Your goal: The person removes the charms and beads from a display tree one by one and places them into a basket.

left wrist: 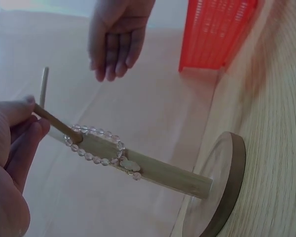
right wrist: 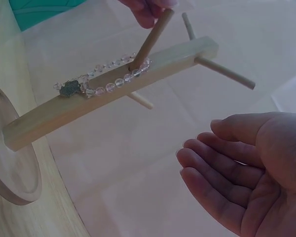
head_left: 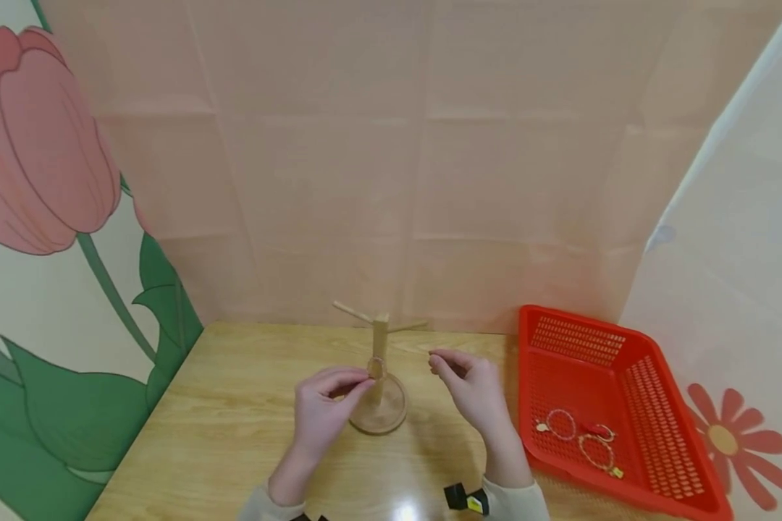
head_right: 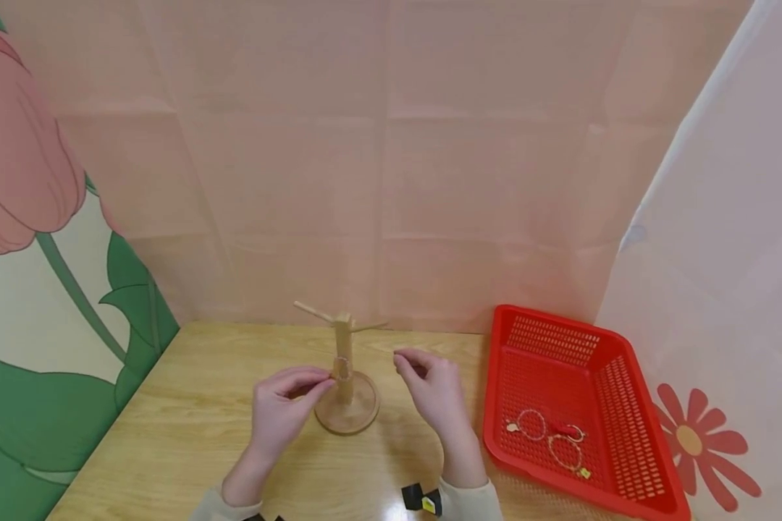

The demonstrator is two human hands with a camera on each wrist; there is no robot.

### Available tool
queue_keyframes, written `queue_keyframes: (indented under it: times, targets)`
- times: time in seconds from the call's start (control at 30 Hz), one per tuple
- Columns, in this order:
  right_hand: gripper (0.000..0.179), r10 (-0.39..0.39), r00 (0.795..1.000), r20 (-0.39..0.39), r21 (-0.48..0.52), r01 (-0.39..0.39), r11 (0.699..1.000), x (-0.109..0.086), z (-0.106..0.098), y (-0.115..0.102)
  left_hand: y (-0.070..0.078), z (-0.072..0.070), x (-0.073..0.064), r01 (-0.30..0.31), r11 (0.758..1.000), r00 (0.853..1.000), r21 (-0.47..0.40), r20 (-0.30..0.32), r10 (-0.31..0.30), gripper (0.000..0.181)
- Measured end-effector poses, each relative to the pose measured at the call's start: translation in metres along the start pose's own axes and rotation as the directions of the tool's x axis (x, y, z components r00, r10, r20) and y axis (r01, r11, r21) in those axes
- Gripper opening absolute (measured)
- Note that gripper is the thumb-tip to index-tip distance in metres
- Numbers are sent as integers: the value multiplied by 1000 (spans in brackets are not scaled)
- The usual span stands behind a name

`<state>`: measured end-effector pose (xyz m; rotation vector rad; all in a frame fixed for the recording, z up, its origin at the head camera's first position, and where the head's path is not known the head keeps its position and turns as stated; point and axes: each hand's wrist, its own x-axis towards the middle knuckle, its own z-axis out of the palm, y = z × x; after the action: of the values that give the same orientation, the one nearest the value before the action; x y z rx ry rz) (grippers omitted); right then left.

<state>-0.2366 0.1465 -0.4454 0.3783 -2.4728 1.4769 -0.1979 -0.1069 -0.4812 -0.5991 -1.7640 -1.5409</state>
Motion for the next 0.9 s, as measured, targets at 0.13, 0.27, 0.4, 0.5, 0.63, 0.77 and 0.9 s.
queue_keyframes:
  times: [0.13,0.27,0.4,0.5,0.63,0.77,0.9]
  targets:
    - [16,2,1000,9,-5,-2,1000,1,1,1,1,2,-1,-1,1000,998,-8,63,1,18]
    - [16,0,1000,11,-8,0,1000,1,3,3,1,0,0,-33,999,996,-27,84,35,18]
    - [16,-9,1000,14,-4,9,1000,1,4,3,-1,-6,2,-51,998,997,-25,49,52,19]
    - [15,-24,1000,9,-2,24,1000,1,5,2,-1,-11,5,-24,1000,1000,3,-11,24,19]
    - [15,-48,999,19,4,47,999,1,11,1,-1,-18,11,44,999,995,30,-94,-41,18]
    - [16,-67,997,36,21,66,998,1,20,-1,0,-24,16,99,995,986,16,-134,-96,17]
    - [15,-94,995,28,15,93,996,-1,32,-1,2,-28,20,158,987,974,6,-166,-155,18]
